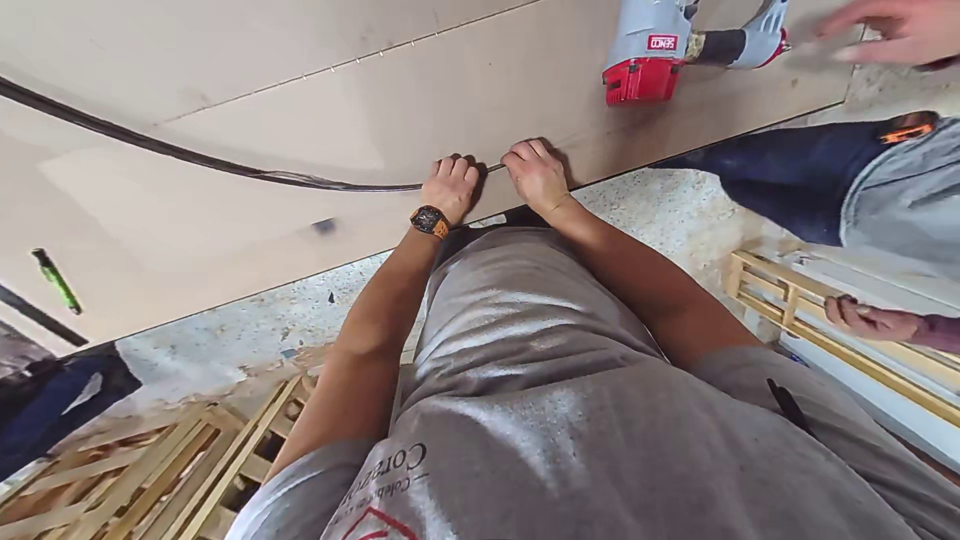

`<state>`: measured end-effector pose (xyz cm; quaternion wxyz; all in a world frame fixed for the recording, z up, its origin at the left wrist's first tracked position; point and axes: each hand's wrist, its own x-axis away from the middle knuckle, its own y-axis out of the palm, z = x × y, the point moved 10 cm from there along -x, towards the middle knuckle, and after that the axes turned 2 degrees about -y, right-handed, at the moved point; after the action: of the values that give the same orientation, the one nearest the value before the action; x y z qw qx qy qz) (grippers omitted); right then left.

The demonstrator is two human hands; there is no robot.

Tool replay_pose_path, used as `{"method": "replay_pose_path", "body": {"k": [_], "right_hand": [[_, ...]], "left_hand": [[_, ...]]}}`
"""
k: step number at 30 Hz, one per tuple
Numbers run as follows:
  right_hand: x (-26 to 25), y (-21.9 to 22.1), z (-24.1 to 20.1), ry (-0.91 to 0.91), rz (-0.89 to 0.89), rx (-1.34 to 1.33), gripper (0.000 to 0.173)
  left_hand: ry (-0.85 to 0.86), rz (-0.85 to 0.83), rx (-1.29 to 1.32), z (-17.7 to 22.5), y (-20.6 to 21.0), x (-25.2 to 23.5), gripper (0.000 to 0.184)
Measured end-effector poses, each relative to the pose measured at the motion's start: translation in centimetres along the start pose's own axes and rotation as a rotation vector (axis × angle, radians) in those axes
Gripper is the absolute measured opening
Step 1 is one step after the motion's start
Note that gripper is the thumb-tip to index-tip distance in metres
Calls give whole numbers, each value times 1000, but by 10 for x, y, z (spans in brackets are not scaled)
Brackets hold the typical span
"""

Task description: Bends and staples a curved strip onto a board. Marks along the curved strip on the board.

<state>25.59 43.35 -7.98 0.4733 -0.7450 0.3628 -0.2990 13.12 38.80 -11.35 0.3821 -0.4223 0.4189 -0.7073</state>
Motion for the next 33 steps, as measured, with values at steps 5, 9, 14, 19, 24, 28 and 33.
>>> {"method": "replay_pose_path", "body": {"k": [5, 9, 14, 19, 24, 28, 33], "right_hand": [[5, -2, -1, -37, 18, -65, 23], [21, -13, 6, -17, 2, -126, 32], [36, -21, 21, 64, 17, -95, 39], [37, -22, 29, 78, -5, -102, 39], [36, -15, 30, 82, -1, -97, 37], [35, -14, 29, 87, -4, -79, 37], [22, -15, 24, 13, -47, -27, 25]], "left_hand": [[-29, -37, -2, -1, 3, 2, 22], [-47, -98, -4, -1, 8, -3, 28], [-74, -154, -20, -3, 8, -3, 32], [-92, -184, -32, -3, 7, -4, 29], [-89, -141, -45, -4, 7, -5, 30], [-95, -131, -54, -4, 8, -4, 30], [-94, -165, -69, -4, 9, -4, 26]]}}
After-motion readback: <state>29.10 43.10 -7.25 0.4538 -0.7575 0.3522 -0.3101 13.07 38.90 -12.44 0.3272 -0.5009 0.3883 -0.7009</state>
